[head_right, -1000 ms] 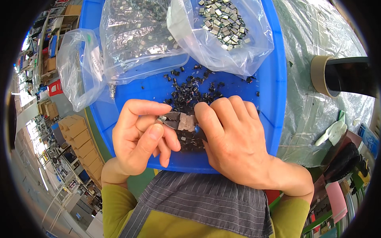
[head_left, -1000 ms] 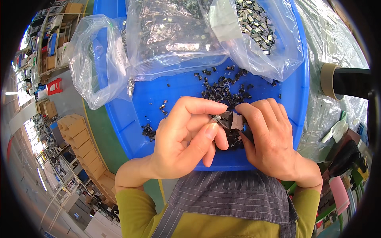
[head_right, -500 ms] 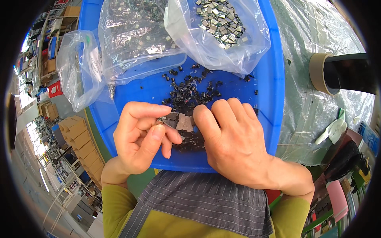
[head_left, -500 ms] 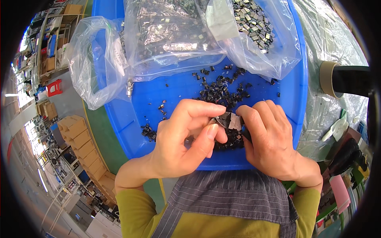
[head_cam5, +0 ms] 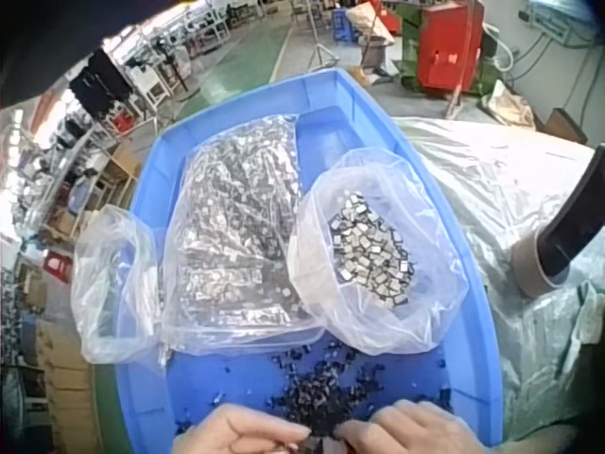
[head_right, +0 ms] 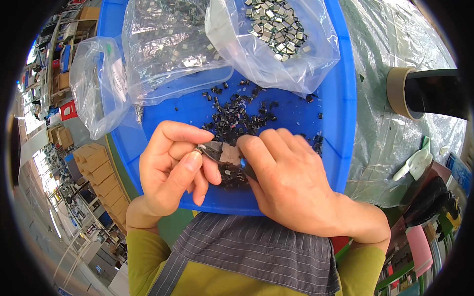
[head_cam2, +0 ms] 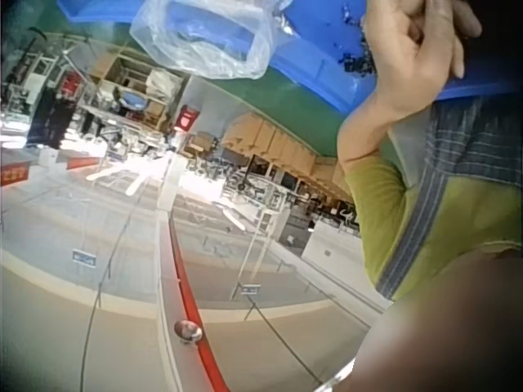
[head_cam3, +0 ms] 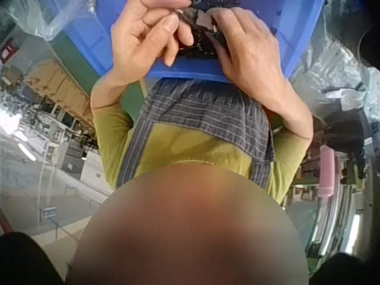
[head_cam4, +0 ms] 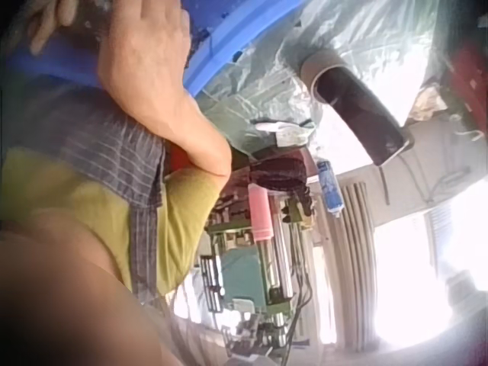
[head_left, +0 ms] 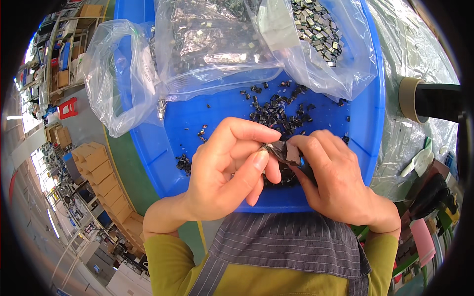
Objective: Using pliers to trim or adjust small black plastic/electronic components over a blue tray at a factory workbench.
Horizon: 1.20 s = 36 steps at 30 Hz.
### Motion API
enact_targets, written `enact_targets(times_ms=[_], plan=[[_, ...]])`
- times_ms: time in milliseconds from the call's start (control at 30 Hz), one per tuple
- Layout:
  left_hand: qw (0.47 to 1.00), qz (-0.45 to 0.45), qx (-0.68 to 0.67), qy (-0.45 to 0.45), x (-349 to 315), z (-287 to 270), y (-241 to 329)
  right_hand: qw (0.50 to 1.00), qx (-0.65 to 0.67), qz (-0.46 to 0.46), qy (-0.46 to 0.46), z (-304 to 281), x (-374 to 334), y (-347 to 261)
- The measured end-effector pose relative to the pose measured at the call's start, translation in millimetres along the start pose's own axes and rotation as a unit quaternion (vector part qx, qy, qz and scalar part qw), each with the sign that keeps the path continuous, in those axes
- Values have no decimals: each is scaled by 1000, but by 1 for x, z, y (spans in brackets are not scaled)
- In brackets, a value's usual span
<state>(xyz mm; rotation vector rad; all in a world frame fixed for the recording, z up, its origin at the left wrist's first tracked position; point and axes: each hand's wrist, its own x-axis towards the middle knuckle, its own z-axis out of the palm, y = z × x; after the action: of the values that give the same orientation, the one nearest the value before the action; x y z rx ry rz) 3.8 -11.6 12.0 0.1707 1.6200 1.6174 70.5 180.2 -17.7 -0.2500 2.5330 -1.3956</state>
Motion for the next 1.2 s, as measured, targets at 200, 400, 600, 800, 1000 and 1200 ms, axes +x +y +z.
enact_targets(times_ms=[200, 400, 600, 800, 1000, 1200], plan=[[997, 51, 52, 5, 0, 2, -7, 989, -137, -32, 55, 0, 3, 2], [994, 67, 91, 4, -1, 2, -9, 988, -145, -19, 40, -2, -1, 1], [997, 61, 44, -17, -1, 0, -5, 988, 138, 14, -64, -6, -2, 2], [999, 28, -12, -12, -2, 0, -3, 935, 273, 131, -183, -22, 6, -7], [1000, 27, -3, -6, -1, 1, -1, 933, 285, 114, -190, -23, 6, -6], [999, 32, -19, -26, -2, -1, -5, 901, 321, 156, -247, -33, 10, -10]])
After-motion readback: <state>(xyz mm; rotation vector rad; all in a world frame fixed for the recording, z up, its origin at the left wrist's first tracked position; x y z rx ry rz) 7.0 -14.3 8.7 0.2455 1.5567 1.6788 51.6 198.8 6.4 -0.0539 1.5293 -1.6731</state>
